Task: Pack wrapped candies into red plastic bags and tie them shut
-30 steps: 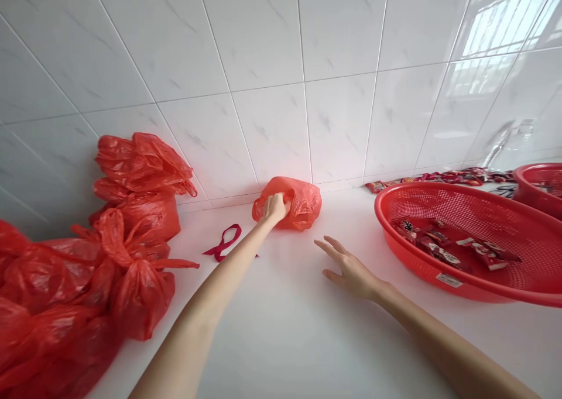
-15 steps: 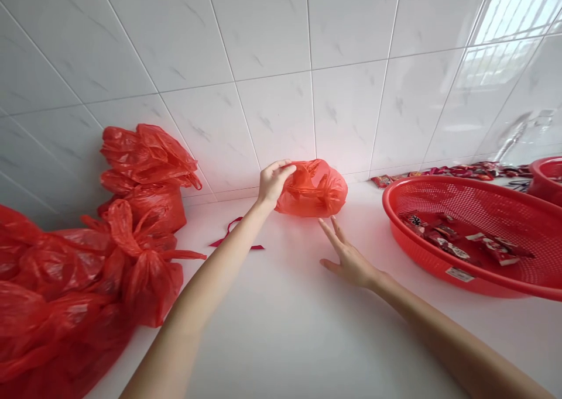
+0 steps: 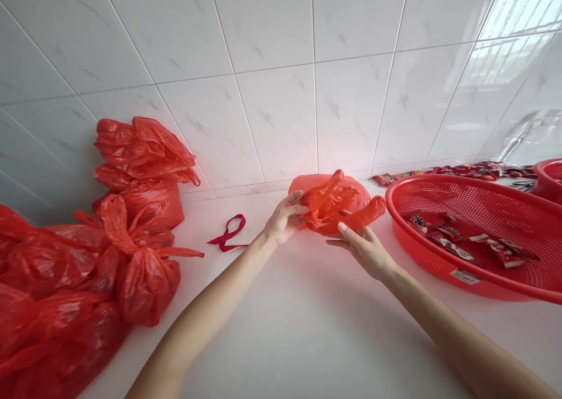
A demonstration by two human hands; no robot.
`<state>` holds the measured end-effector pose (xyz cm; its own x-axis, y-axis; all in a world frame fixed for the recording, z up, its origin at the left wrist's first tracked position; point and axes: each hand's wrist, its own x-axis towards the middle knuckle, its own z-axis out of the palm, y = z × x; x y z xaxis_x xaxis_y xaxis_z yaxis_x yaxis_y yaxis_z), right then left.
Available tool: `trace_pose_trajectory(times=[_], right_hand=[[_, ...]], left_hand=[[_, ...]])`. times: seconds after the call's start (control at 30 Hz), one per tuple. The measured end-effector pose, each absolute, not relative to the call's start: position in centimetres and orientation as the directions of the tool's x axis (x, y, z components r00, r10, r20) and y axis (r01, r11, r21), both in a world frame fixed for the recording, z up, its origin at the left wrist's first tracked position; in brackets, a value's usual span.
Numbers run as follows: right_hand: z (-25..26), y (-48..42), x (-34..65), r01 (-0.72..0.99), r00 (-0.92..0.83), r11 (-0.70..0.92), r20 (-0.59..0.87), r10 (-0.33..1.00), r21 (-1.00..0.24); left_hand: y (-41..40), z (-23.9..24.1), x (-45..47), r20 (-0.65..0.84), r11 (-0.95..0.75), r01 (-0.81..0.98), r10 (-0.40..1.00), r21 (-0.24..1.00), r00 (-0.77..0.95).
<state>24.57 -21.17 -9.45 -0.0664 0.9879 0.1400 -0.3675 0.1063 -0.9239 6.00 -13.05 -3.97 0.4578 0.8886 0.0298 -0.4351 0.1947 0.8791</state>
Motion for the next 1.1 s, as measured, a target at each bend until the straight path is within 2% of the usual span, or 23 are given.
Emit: trace_pose_trajectory(times=[0.1, 0.23, 0.33, 0.4, 0.47, 0.57, 0.63, 0.7, 0.8, 0.87, 0.97, 1.03, 1.1], right_hand=[[-9.6, -21.0, 24.9, -0.423, 0.08, 0.14, 0.117, 0.99, -0.895], [-9.7, -20.7, 26.1, -0.451, 0.245, 0.255, 0.157, 0.957, -0.855], [-9.3, -20.9, 26.7, -0.456, 0.299, 0.313, 0.188, 0.936, -0.833], [-9.0, -21.2, 26.7, -0.447, 0.299, 0.325, 0.204, 0.932, -0.833], [-8.6, -21.6, 26.6, -0.413, 0.285, 0.33, 0.224, 0.932, -0.849], [-8.1, -22.1, 26.4, -0.332, 0.232, 0.328, 0.261, 0.937, -0.884], [-8.1, -22.3, 26.3, -0.289, 0.205, 0.319, 0.267, 0.942, -0.903], [-8.2, -22.3, 26.3, -0.26, 0.197, 0.303, 0.257, 0.946, -0.917], [-8.6, -22.1, 26.4, -0.241, 0.189, 0.255, 0.213, 0.959, -0.936], [-8.8, -21.9, 26.5, -0.244, 0.151, 0.219, 0.186, 0.971, -0.945], [-8.4, -22.0, 27.2, -0.206, -0.002, 0.178, 0.183, 0.983, -0.962], [-7.6, -22.4, 28.3, -0.132, -0.177, 0.151, 0.173, 0.969, -0.98], [-6.7, -22.8, 29.7, -0.039, -0.41, 0.138, 0.142, 0.901, -0.99]], left_hand=[[-13.7, -3.9, 6.0, 0.08, 0.165, -0.467, 0.883, 0.869, 0.462], [-13.3, -3.4, 4.7, 0.184, 0.035, -0.609, 0.938, 0.792, 0.293], [-13.2, -3.7, 2.6, 0.187, 0.01, -0.666, 0.957, 0.745, 0.224], [-13.3, -4.1, 1.0, 0.154, 0.053, -0.669, 0.957, 0.741, 0.247], [-13.4, -4.3, -0.5, 0.066, 0.154, -0.593, 0.941, 0.79, 0.332], [-13.5, -4.1, -2.1, -0.035, 0.217, -0.337, 0.881, 0.916, 0.472], [-13.5, -3.9, -2.7, -0.02, 0.147, -0.193, 0.842, 0.97, 0.539], [-13.6, -3.6, -3.0, 0.039, 0.039, -0.124, 0.82, 0.991, 0.571], [-14.2, -3.4, -2.8, 0.137, -0.128, -0.054, 0.824, 0.99, 0.549], [-14.8, -3.4, -2.4, 0.132, -0.188, 0.06, 0.852, 0.98, 0.506], [-15.5, -3.8, -2.1, 0.056, -0.183, 0.263, 0.904, 0.947, 0.424], [-15.6, -4.2, -2.2, 0.017, -0.163, 0.338, 0.919, 0.927, 0.394], [-15.3, -4.5, -2.5, -0.013, -0.139, 0.359, 0.92, 0.923, 0.392]])
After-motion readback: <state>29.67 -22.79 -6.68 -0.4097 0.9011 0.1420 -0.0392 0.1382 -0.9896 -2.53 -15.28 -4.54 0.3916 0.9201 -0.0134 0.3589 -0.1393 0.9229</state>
